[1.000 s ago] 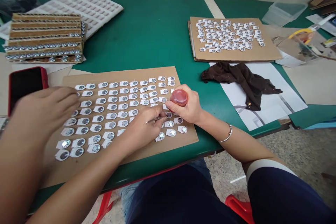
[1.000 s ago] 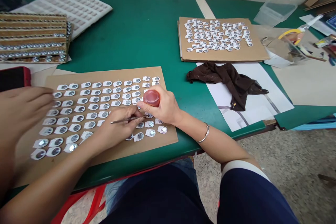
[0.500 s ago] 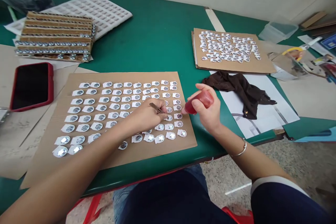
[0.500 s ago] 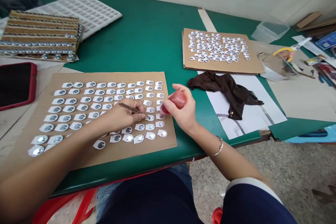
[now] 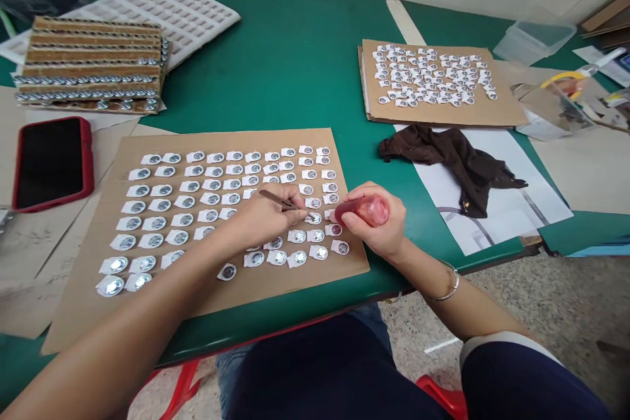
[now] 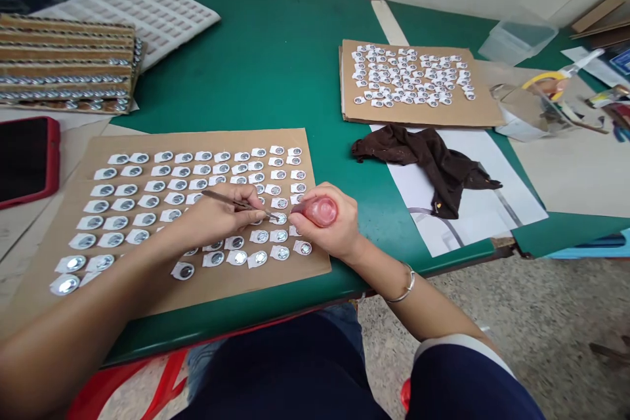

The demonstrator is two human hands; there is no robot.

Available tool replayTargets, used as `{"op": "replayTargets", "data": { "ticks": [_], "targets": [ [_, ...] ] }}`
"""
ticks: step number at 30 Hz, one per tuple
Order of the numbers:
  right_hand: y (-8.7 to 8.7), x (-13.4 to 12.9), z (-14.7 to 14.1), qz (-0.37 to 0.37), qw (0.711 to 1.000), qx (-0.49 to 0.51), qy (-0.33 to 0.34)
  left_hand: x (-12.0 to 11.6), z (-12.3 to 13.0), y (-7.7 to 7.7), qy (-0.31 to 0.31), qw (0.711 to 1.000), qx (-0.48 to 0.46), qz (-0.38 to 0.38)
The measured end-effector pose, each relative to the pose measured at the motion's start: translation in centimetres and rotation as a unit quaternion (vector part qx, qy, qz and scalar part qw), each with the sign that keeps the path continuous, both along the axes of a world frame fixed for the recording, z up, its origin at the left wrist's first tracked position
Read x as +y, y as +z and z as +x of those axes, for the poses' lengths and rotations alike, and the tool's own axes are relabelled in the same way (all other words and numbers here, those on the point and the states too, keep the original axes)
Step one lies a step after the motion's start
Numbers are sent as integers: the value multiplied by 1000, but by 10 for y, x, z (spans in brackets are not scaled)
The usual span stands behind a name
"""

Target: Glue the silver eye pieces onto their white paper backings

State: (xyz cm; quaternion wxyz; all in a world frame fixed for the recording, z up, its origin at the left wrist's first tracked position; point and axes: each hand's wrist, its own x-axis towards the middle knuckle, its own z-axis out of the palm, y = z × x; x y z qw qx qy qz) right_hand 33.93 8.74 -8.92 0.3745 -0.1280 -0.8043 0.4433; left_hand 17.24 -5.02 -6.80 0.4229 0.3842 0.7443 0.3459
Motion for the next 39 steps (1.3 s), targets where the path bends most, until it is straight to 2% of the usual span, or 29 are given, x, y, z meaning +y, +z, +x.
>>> {"op": "replayTargets", "data": {
  "ticks": [10, 17, 39],
  "targets": [
    [-3, -1, -2, 0, 1000, -12, 3, -1, 2, 4, 8, 1000, -17, -3],
    [-5, 0, -3, 1, 1000, -19, 1, -2, 1, -1, 8, 1000, -8, 2],
    [-2, -2, -1, 20, 999, -15, 22, -3, 0, -4, 1, 1000, 8, 15]
  ]
}}
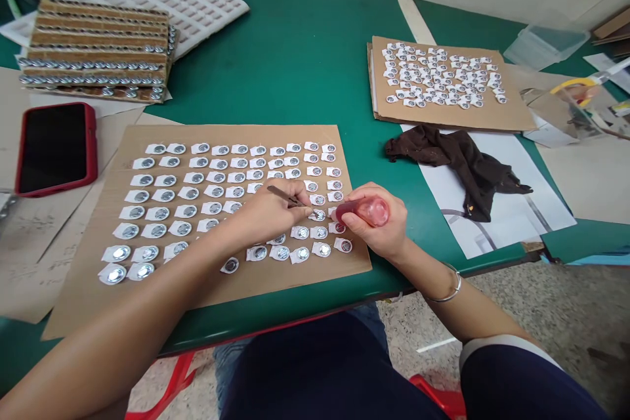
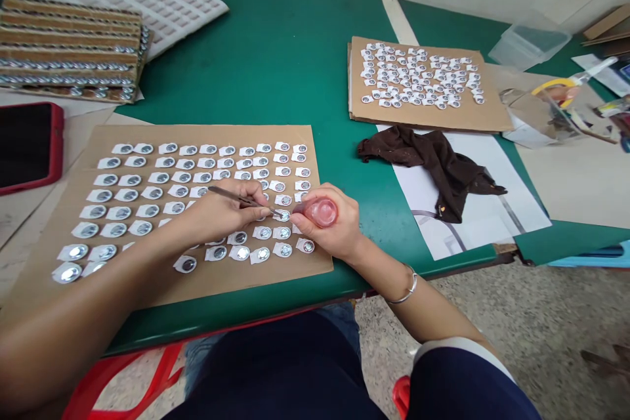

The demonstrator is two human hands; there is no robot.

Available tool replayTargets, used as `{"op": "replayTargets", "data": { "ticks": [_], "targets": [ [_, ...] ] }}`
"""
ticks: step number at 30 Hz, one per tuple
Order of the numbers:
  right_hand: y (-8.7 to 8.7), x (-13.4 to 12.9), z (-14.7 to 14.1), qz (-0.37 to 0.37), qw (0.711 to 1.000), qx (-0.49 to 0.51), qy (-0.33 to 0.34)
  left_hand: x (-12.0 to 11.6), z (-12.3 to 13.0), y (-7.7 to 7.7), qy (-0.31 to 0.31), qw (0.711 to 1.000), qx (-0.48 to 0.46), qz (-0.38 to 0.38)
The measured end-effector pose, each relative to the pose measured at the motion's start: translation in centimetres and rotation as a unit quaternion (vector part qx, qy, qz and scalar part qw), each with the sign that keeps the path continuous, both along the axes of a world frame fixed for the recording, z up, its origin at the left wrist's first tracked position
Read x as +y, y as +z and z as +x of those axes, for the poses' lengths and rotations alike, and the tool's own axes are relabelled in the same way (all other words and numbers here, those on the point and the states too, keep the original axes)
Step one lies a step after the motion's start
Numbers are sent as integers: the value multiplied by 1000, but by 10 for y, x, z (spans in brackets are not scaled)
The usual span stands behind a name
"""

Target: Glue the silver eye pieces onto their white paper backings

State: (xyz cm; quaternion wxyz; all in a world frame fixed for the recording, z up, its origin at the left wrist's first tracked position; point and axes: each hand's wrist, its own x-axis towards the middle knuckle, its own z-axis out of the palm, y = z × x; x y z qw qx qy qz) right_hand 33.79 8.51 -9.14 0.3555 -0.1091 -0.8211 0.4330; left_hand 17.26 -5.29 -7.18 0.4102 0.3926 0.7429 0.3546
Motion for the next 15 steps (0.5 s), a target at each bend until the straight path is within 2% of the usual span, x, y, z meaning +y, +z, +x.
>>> {"op": "replayTargets", "data": {
  "ticks": [15],
  "targets": [
    [2, -1, 0, -1, 1000, 5, 13, 2, 1, 2, 0, 1000, 8, -3]
  ]
}}
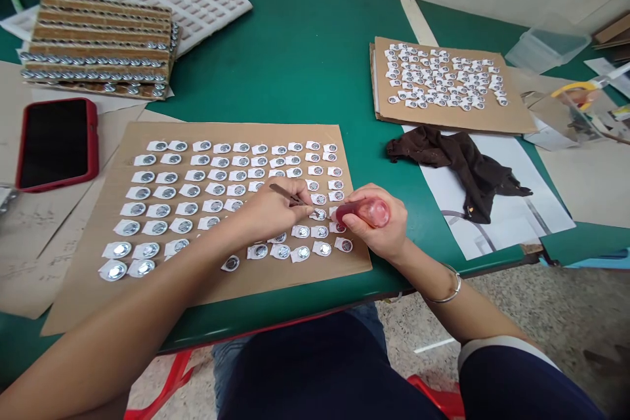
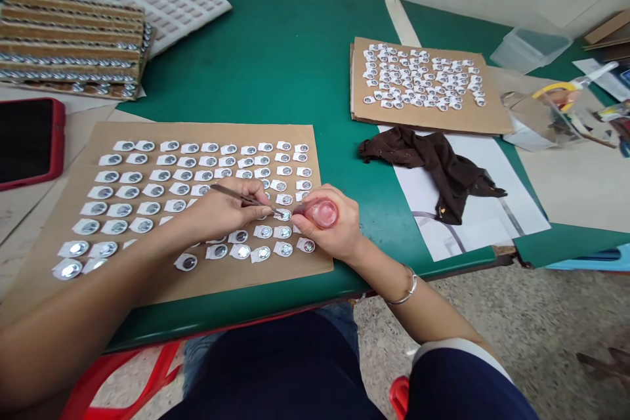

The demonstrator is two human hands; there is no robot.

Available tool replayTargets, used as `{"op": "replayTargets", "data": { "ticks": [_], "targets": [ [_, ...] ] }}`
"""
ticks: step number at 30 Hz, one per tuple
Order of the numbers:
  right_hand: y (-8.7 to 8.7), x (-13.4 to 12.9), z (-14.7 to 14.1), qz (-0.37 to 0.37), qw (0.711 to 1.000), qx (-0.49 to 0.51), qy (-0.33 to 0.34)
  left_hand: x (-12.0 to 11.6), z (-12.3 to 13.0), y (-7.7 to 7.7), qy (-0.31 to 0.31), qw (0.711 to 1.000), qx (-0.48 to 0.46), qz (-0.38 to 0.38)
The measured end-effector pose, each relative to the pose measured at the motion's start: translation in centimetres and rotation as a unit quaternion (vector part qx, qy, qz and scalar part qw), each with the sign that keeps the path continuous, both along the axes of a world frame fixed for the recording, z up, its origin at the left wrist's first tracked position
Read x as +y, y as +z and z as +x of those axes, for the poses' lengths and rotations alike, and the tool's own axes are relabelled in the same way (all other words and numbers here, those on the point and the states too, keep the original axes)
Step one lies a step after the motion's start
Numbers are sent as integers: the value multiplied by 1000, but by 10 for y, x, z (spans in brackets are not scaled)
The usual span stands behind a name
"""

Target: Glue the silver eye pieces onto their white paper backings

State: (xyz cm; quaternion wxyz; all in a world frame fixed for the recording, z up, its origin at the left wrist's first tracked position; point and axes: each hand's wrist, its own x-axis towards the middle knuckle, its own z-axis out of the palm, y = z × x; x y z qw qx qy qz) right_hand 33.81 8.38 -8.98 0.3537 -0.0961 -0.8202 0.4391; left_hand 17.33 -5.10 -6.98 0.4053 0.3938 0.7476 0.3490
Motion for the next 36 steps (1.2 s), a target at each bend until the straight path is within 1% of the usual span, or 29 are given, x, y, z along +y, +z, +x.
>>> {"op": "replayTargets", "data": {
  "ticks": [19, 36],
  "targets": [
    [-1, -1, 0, -9, 1000, -9, 3, -1, 0, -1, -2, 1000, 0, 4],
    [-3, -2, -1, -18, 1000, 6, 18, 0, 0, -3, 0, 1000, 3, 14]
  ]
}}
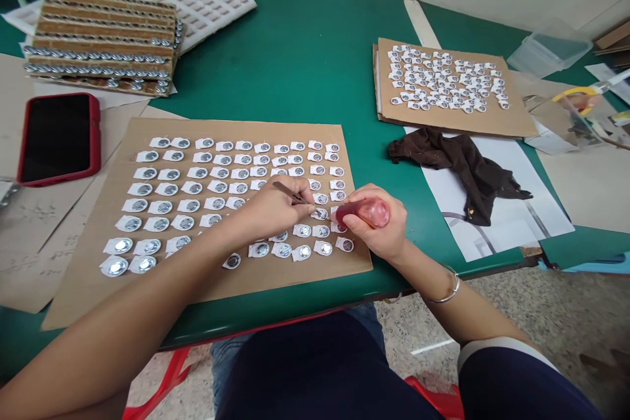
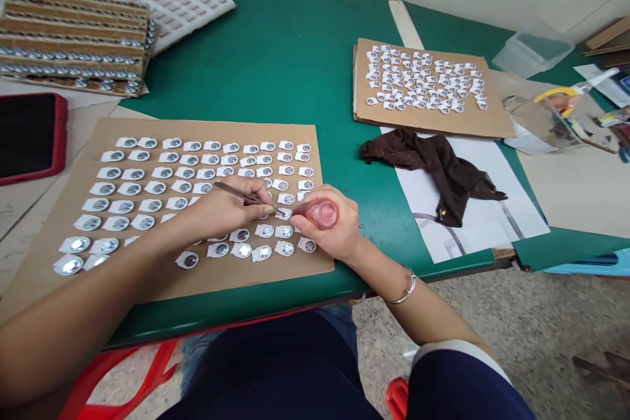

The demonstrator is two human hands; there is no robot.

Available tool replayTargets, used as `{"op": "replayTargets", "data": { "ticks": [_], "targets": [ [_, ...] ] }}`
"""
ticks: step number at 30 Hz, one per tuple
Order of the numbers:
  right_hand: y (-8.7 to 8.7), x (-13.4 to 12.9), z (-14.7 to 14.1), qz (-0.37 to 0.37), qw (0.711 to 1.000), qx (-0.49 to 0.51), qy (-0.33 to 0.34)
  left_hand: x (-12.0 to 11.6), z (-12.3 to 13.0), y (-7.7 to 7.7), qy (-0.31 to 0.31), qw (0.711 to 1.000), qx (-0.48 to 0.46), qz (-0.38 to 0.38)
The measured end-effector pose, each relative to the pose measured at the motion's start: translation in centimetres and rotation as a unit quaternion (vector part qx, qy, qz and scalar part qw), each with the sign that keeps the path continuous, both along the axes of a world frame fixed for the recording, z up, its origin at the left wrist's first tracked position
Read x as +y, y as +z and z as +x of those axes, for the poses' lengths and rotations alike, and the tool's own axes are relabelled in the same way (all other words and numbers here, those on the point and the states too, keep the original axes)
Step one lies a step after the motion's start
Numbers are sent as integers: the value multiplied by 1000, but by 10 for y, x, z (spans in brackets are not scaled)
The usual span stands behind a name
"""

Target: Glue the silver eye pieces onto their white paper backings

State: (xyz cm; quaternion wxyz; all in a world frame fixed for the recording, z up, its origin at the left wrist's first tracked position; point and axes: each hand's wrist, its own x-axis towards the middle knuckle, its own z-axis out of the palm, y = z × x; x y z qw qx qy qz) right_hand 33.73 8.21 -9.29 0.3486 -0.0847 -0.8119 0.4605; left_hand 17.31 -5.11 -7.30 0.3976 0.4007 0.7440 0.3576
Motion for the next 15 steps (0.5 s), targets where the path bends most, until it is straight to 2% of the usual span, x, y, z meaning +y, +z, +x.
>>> {"op": "replayTargets", "data": {
  "ticks": [15],
  "targets": [
    [1, -2, -3, 7, 1000, -1, 14, -1, 0, 2, -1, 1000, -11, -5]
  ]
}}
